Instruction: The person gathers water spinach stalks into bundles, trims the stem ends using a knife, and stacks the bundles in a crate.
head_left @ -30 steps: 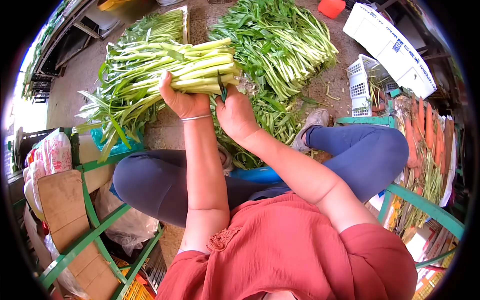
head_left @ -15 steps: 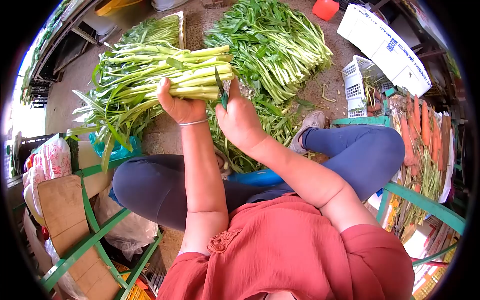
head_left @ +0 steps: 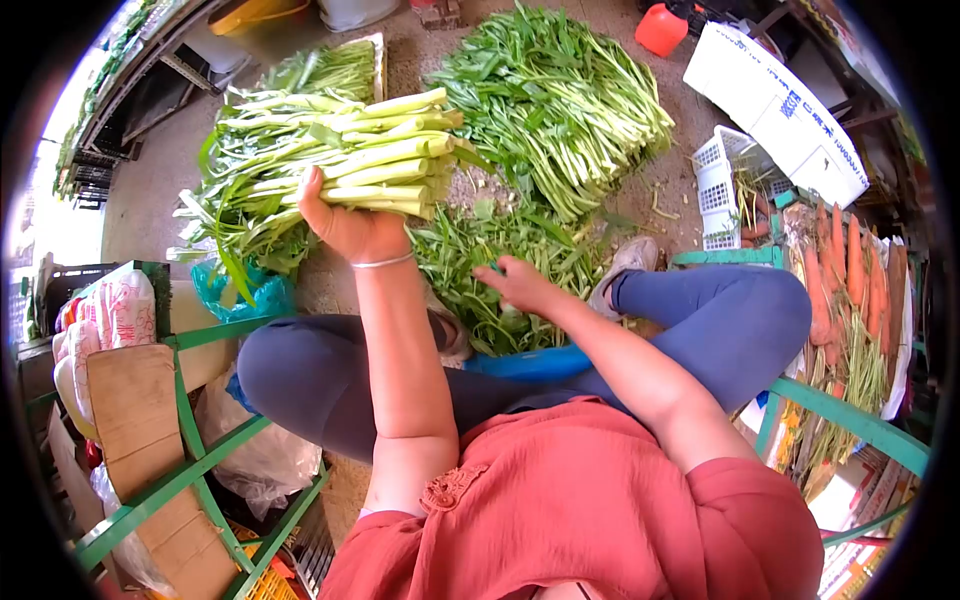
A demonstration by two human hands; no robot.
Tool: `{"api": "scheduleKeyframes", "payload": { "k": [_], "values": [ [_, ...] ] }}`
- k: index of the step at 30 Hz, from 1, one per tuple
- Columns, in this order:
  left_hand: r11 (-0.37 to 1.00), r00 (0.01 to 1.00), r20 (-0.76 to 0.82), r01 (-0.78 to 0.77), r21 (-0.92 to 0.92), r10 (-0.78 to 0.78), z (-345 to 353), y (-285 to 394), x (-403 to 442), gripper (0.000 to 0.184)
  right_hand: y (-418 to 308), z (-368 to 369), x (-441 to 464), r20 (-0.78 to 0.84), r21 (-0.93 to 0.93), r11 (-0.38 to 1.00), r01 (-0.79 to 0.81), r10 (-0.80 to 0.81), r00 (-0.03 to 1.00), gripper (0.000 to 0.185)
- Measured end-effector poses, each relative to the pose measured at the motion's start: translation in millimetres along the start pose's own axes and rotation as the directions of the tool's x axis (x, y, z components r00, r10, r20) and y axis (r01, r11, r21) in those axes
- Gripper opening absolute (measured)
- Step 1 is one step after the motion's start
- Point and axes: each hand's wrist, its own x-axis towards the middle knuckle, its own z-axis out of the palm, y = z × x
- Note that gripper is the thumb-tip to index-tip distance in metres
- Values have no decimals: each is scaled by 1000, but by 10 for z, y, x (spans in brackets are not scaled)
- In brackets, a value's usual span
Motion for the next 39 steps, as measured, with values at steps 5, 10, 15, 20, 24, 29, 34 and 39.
{"api": "scheduleKeyframes", "payload": {
  "k": [5,10,15,20,24,29,34,39],
  "values": [
    [985,993,85,89,-146,-77,280,267,60,47,-428,-564,168,-40,219,922,319,-319,947,52],
    [949,948,209,275,-156,-240,438,686,242,47,-1434,-864,200,-238,593,589,548,-523,819,46],
    [861,865,346,454,-231,-363,401,931,445,44,-2286,-886,88,-179,663,442,605,-690,701,36],
    [788,825,348,546,-285,-446,384,776,430,47,-2672,-689,221,-268,496,396,773,-777,570,39],
    [770,817,361,559,-306,-450,365,701,437,50,-2678,-666,256,-379,481,332,812,-756,534,42],
    [769,842,302,535,-351,-448,300,632,490,49,-2557,-622,274,-430,332,390,859,-748,506,43],
    [821,878,207,477,-314,-431,343,542,466,45,-2197,-524,261,-533,240,451,859,-679,505,39],
    [824,877,186,480,-301,-443,365,492,449,44,-1556,-428,249,-510,-496,466,732,-839,188,32]
  ]
}}
